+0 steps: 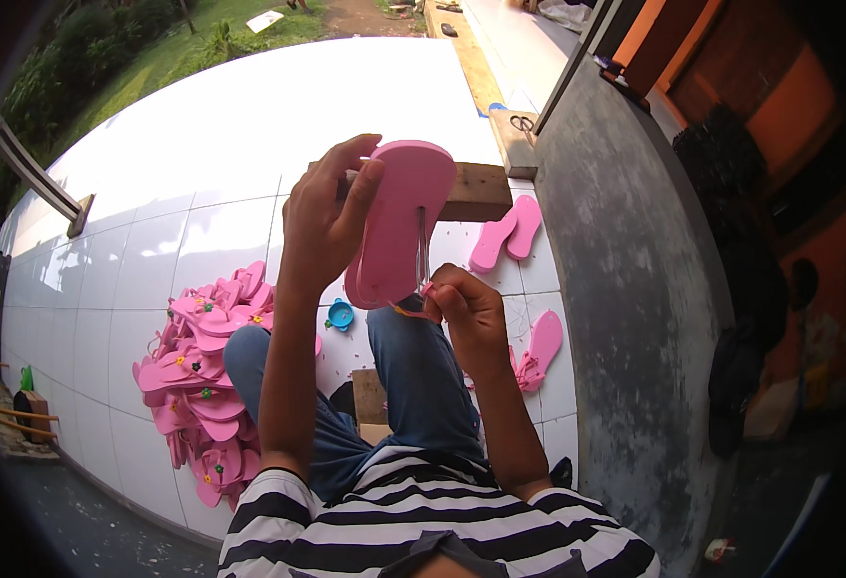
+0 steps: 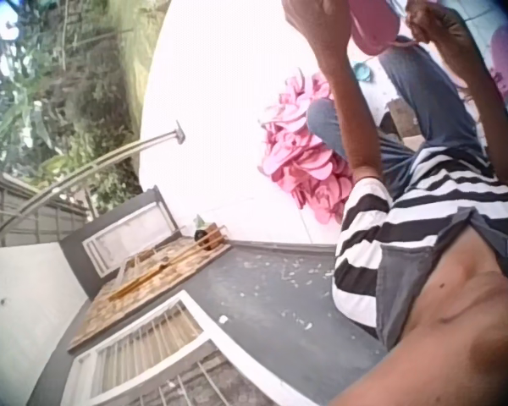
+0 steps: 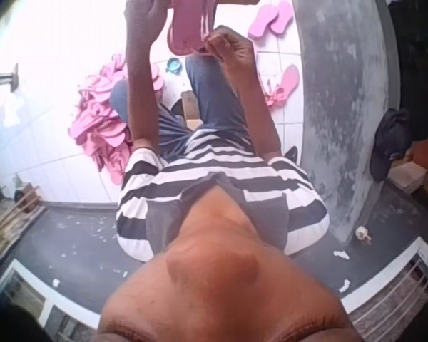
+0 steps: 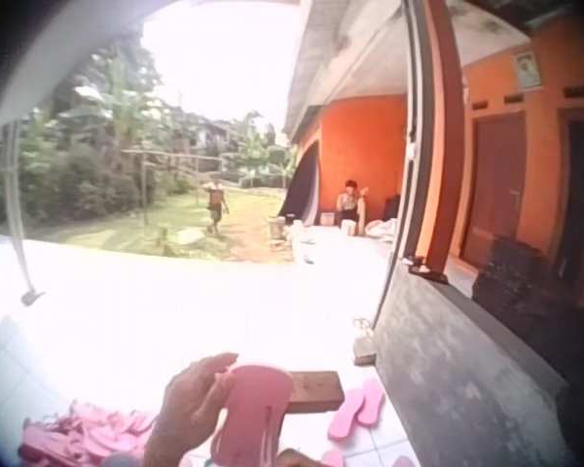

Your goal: The person attaches pink straps to pink flip-flop soles using a fixed vertical metal tool on a wooden block. The person picks up a strap, loops it around the tool, pulls the sole down over the strap ends to secure them, and repeats this for multiple pairs, placing finished sandals on the floor.

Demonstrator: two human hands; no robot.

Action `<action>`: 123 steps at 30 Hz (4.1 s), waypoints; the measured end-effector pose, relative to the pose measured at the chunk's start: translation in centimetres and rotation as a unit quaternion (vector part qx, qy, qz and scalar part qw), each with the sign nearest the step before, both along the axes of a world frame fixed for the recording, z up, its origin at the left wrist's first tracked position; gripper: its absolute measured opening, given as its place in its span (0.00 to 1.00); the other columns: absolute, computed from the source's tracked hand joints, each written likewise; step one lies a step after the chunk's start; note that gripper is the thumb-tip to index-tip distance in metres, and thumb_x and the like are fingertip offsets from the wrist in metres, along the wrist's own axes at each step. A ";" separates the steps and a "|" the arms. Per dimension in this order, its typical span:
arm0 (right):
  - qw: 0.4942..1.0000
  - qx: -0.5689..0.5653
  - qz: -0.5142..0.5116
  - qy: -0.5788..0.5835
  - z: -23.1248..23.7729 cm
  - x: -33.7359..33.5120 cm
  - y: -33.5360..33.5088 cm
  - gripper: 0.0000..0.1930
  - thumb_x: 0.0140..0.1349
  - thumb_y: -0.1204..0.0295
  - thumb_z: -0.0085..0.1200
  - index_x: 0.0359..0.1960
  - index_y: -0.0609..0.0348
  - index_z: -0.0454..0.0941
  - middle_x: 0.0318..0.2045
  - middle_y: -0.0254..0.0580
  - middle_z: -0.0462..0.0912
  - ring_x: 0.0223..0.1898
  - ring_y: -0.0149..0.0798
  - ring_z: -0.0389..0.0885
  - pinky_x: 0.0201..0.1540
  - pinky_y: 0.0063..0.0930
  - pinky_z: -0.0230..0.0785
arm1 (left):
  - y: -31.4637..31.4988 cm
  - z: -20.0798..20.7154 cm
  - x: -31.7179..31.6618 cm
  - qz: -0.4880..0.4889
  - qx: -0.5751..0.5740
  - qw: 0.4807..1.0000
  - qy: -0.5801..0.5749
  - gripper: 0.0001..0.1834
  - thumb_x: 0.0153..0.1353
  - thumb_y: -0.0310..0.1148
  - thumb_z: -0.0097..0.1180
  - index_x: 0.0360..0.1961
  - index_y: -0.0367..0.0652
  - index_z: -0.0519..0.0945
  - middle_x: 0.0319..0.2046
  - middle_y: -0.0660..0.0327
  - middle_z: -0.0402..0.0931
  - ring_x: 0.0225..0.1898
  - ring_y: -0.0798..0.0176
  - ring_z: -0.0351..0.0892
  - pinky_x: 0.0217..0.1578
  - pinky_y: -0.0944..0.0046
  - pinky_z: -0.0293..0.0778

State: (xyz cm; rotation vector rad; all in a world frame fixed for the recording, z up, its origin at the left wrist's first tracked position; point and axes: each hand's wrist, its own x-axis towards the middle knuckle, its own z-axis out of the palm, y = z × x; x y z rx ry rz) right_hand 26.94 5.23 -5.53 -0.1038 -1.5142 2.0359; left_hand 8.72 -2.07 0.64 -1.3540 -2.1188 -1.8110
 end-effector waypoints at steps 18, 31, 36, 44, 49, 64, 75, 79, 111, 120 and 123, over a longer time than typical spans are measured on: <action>0.986 -0.145 0.080 0.004 -2.6 -1.6 0.8 0.14 0.73 0.60 0.46 0.37 0.58 0.75 0.21 0.27 0.67 0.24 0.23 0.63 0.29 0.20 0.55 | -0.6 -1.4 2.4 -0.176 0.040 0.978 -0.105 0.08 0.62 0.31 0.60 0.36 0.34 0.81 0.26 0.60 0.80 0.32 0.72 0.77 0.34 0.67 0.72; 0.987 0.048 -0.149 -0.044 1.4 -2.9 -1.8 0.18 0.77 0.56 0.36 0.54 0.53 0.70 0.30 0.24 0.67 0.31 0.18 0.62 0.33 0.16 0.57 | -0.8 -3.3 7.0 -0.078 0.180 0.957 -0.212 0.11 0.63 0.31 0.61 0.41 0.35 0.78 0.33 0.61 0.80 0.34 0.73 0.77 0.35 0.70 0.74; 0.984 0.024 -0.172 -0.039 0.8 -1.3 -3.7 0.17 0.76 0.57 0.39 0.51 0.57 0.72 0.36 0.29 0.76 0.38 0.21 0.71 0.42 0.19 0.65 | -2.3 -3.8 10.2 -0.032 0.201 0.945 -0.257 0.09 0.64 0.30 0.60 0.40 0.36 0.78 0.34 0.63 0.80 0.33 0.75 0.75 0.34 0.72 0.73; 0.972 0.129 -0.189 -0.058 -0.3 7.2 -9.7 0.16 0.67 0.70 0.54 0.54 0.64 0.71 0.39 0.47 0.77 0.36 0.43 0.78 0.44 0.36 0.70 | -9.4 -4.8 15.9 -0.054 0.171 0.967 -0.180 0.14 0.55 0.30 0.70 0.38 0.35 0.79 0.32 0.56 0.82 0.32 0.66 0.80 0.35 0.69 0.74; 0.921 0.313 -0.179 -0.146 -1.5 6.2 -7.0 0.30 0.63 0.75 0.59 0.66 0.64 0.64 0.38 0.51 0.77 0.38 0.44 0.81 0.41 0.34 0.75 | -8.6 -5.1 13.5 -0.058 0.114 0.920 -0.370 0.14 0.63 0.29 0.63 0.47 0.34 0.76 0.39 0.61 0.82 0.37 0.74 0.78 0.38 0.71 0.74; 0.680 0.212 -0.273 -0.646 -33.1 8.5 4.8 0.55 0.44 0.49 0.71 0.68 0.62 0.51 0.62 0.62 0.58 0.61 0.66 0.61 0.61 0.55 0.60 | -21.3 -10.7 3.9 0.236 0.331 0.821 -0.401 0.15 0.67 0.30 0.55 0.50 0.30 0.75 0.45 0.53 0.79 0.44 0.60 0.82 0.52 0.65 0.80; 0.644 0.279 -0.328 -0.632 -42.4 10.1 7.2 0.44 0.52 0.53 0.67 0.65 0.62 0.58 0.53 0.57 0.68 0.54 0.61 0.68 0.57 0.52 0.64 | -18.6 -13.3 11.7 0.136 0.407 0.629 -0.648 0.19 0.67 0.34 0.45 0.53 0.31 0.70 0.48 0.48 0.76 0.54 0.51 0.77 0.54 0.51 0.78; 0.784 0.099 -0.340 -0.510 -41.2 11.5 8.3 0.29 0.64 0.60 0.56 0.61 0.63 0.64 0.47 0.50 0.74 0.42 0.46 0.76 0.38 0.35 0.72 | -18.4 -15.0 12.1 0.064 0.388 0.645 -0.656 0.16 0.66 0.38 0.48 0.48 0.38 0.73 0.37 0.55 0.77 0.36 0.61 0.74 0.35 0.61 0.67; 0.878 0.365 -0.097 -0.294 -9.1 8.4 -10.1 0.49 0.44 0.54 0.75 0.66 0.61 0.63 0.54 0.52 0.58 0.53 0.49 0.69 0.54 0.38 0.70 | -16.0 -18.9 19.4 -0.031 0.037 0.890 -0.454 0.42 0.64 0.24 0.58 0.71 0.42 0.44 0.62 0.54 0.61 0.63 0.63 0.65 0.60 0.63 0.67; 0.919 0.277 -0.098 -0.263 -10.0 5.5 -11.7 0.48 0.44 0.58 0.75 0.65 0.63 0.62 0.55 0.53 0.57 0.57 0.51 0.65 0.56 0.39 0.69 | -18.1 -17.2 18.3 -0.049 -0.039 0.907 -0.417 0.37 0.61 0.17 0.58 0.65 0.42 0.50 0.58 0.50 0.65 0.57 0.61 0.72 0.55 0.64 0.72; 0.905 0.340 -0.119 -0.226 -9.5 4.7 -11.5 0.48 0.43 0.57 0.75 0.66 0.62 0.63 0.54 0.54 0.58 0.55 0.51 0.66 0.55 0.39 0.70 | -18.2 -16.0 18.1 -0.054 0.007 0.880 -0.471 0.38 0.61 0.22 0.60 0.65 0.42 0.49 0.58 0.49 0.65 0.59 0.60 0.70 0.57 0.60 0.71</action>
